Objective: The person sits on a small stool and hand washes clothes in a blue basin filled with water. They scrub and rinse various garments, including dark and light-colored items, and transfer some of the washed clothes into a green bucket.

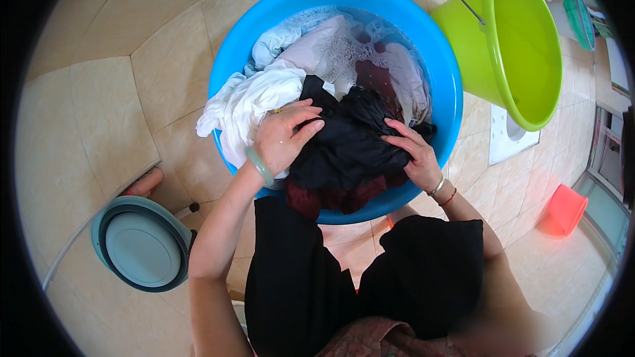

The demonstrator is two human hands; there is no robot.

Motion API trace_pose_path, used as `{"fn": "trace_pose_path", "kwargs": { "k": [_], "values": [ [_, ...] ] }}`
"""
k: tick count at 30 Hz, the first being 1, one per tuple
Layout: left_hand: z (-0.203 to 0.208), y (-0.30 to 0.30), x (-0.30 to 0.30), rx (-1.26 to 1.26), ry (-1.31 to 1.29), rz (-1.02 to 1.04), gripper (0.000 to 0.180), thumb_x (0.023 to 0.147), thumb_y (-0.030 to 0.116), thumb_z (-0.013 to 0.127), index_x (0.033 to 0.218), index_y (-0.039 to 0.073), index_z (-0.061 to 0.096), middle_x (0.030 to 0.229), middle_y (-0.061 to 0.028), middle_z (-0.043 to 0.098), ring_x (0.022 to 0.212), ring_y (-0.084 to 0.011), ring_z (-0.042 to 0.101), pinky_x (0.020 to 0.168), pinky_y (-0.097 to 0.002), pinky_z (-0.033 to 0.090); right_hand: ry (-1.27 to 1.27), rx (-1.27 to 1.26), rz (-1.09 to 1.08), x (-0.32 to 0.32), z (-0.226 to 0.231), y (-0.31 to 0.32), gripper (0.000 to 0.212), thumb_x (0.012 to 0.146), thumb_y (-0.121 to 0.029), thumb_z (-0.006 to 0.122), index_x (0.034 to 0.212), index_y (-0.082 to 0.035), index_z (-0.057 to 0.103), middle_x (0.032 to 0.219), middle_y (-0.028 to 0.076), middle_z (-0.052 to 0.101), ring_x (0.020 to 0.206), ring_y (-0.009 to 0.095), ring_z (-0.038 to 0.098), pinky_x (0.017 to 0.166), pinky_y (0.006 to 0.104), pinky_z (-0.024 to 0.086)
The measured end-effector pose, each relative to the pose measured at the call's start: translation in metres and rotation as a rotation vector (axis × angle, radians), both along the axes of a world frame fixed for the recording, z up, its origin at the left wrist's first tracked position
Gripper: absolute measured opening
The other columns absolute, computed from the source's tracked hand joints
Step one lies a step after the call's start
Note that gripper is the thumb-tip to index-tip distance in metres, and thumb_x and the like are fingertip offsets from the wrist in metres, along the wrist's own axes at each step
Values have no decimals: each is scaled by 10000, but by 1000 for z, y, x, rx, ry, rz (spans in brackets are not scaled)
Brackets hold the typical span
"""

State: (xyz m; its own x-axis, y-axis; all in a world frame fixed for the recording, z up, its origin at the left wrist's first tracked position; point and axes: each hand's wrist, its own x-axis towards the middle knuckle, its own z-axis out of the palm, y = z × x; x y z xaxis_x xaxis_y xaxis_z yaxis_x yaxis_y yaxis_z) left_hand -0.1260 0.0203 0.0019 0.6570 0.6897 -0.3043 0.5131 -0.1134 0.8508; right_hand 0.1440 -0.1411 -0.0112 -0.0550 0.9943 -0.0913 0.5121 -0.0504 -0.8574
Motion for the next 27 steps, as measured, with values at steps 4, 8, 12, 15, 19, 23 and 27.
{"fn": "trace_pose_path", "kwargs": {
  "k": [4,8,12,15,19,23,27],
  "values": [
    [2,-6,-1,158,-14,-82,219,910,182,655,1057,21,670,1271,-119,627,1269,-310,529,987,-376,462,-125,-19,40,-1,-6,-1,615,652,182,513,1186,-89,653,1414,73,526,1224,289,556,973,356,447],
    [-4,-16,0,254,75,-209,355,911,257,645,1188,35,624,1328,-164,572,1327,-341,454,1071,-424,385,-228,-30,123,-6,-10,-2,691,631,168,513,1269,-84,598,1486,83,439,1255,288,528,982,362,442],
    [-6,-38,12,277,303,-462,714,886,551,578,1355,17,512,1515,-258,307,1464,-385,172,1116,-535,283,-297,-14,239,-4,-11,-1,734,637,142,541,1345,-46,517,1549,115,326,1320,290,468,1018,373,431],
    [-4,-44,22,304,522,-644,872,851,641,555,1459,40,383,1564,-268,169,1485,-389,23,1102,-599,250,-328,-66,330,-2,-10,6,733,668,109,565,1382,-30,469,1568,128,275,1358,292,425,1051,376,416],
    [-6,-41,32,261,677,-778,956,841,699,514,1514,59,284,1584,-254,120,1489,-377,-20,1096,-617,234,-404,-100,434,-2,-15,13,729,737,61,574,1437,-37,395,1590,130,208,1370,292,409,1056,368,421],
    [-7,-37,42,199,766,-829,983,836,709,513,1528,63,249,1594,-237,100,1492,-366,-30,1092,-630,225,-469,-237,585,1,-9,27,709,793,20,562,1467,-37,350,1593,166,167,1364,307,412,1034,367,445],
    [-10,-38,54,169,902,-855,1006,821,735,513,1529,68,254,1601,-224,90,1493,-356,-36,1096,-642,203,-460,-510,722,2,8,60,753,759,-30,585,1467,-8,331,1581,207,168,1287,365,484,1023,397,449]
  ]
}}
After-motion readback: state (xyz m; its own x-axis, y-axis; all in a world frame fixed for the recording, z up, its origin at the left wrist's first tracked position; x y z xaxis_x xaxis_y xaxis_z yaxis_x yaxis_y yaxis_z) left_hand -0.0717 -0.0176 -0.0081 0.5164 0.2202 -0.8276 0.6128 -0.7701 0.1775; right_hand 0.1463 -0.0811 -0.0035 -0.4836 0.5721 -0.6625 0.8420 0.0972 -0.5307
